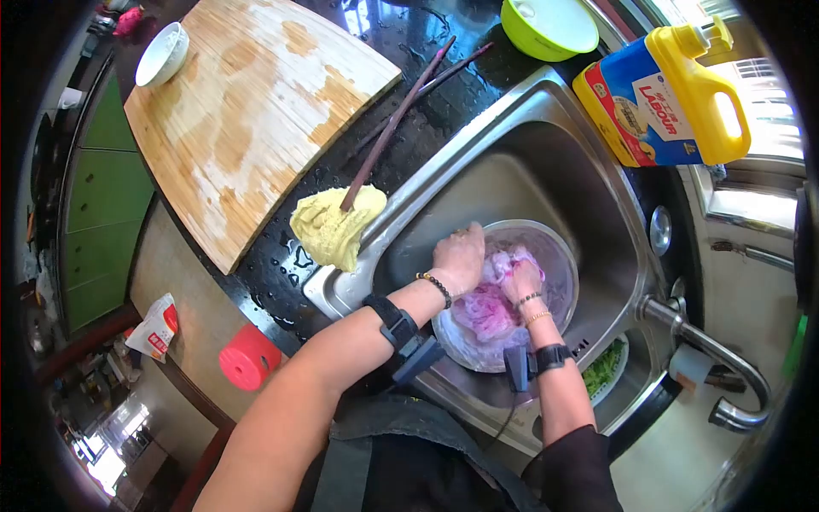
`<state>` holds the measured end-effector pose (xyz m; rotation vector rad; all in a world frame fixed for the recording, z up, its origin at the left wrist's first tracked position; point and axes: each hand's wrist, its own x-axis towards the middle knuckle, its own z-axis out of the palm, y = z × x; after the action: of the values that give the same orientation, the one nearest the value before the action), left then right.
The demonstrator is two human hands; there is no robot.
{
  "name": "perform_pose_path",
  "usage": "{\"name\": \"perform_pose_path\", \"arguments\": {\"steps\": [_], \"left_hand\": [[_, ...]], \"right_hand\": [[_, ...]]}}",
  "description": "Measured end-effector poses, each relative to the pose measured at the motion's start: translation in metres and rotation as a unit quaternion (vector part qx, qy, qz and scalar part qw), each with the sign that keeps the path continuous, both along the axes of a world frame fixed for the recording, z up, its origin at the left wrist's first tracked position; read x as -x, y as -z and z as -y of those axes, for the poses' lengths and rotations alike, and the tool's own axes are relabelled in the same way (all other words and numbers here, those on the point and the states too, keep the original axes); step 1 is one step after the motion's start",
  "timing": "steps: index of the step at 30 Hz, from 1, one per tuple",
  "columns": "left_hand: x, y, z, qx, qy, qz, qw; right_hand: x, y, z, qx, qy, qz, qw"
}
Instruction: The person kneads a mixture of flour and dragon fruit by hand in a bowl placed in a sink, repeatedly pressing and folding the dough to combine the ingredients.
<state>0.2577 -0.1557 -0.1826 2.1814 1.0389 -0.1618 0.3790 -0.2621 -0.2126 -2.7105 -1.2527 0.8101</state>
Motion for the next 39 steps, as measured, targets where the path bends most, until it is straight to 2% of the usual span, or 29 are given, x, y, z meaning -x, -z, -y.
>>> {"name": "perform_pose_path", "arguments": {"steps": [1, 3, 5, 9, 13, 15, 19, 23, 27, 28, 33, 39], "left_hand": [[-0.001, 0.000, 0.001, 0.007, -0.006, 0.002, 1.000], [-0.002, -0.004, 0.000, 0.018, -0.007, 0.005, 1.000], [0.000, -0.006, 0.000, 0.028, -0.008, 0.003, 1.000], [0.001, -0.004, 0.000, 0.009, -0.011, 0.016, 1.000], [0.000, 0.001, 0.002, 0.012, -0.022, 0.029, 0.999], [0.000, -0.003, 0.000, 0.026, -0.019, 0.026, 0.999], [-0.001, 0.000, 0.001, 0.018, -0.030, 0.021, 0.999], [-0.003, 0.001, 0.001, 0.014, -0.021, 0.007, 1.000], [-0.004, 0.003, 0.004, 0.016, -0.024, -0.002, 1.000], [-0.005, 0.002, 0.004, 0.017, -0.033, 0.001, 0.999], [-0.004, -0.002, 0.005, 0.014, -0.029, 0.000, 0.999], [-0.003, -0.004, 0.003, 0.023, -0.028, 0.028, 0.999]], "right_hand": [[0.004, -0.013, 0.008, 0.005, 0.001, 0.003, 1.000], [0.011, -0.041, 0.026, -0.074, -0.070, -0.043, 0.994], [0.021, -0.070, 0.042, -0.098, -0.109, -0.056, 0.988], [0.035, -0.092, 0.078, -0.041, -0.095, -0.068, 0.992], [0.047, -0.082, 0.089, 0.027, -0.116, -0.080, 0.990], [0.048, -0.061, 0.082, 0.129, -0.172, -0.045, 0.976], [0.055, -0.021, 0.064, 0.097, -0.159, 0.008, 0.983], [0.064, 0.000, 0.052, 0.139, -0.127, 0.018, 0.982], [0.066, 0.005, 0.026, 0.161, -0.065, 0.001, 0.985], [0.066, -0.009, 0.013, 0.163, -0.069, -0.009, 0.984], [0.047, 0.012, 0.000, 0.168, -0.061, -0.035, 0.983], [0.028, 0.016, -0.012, 0.194, -0.066, 0.006, 0.979]]}}
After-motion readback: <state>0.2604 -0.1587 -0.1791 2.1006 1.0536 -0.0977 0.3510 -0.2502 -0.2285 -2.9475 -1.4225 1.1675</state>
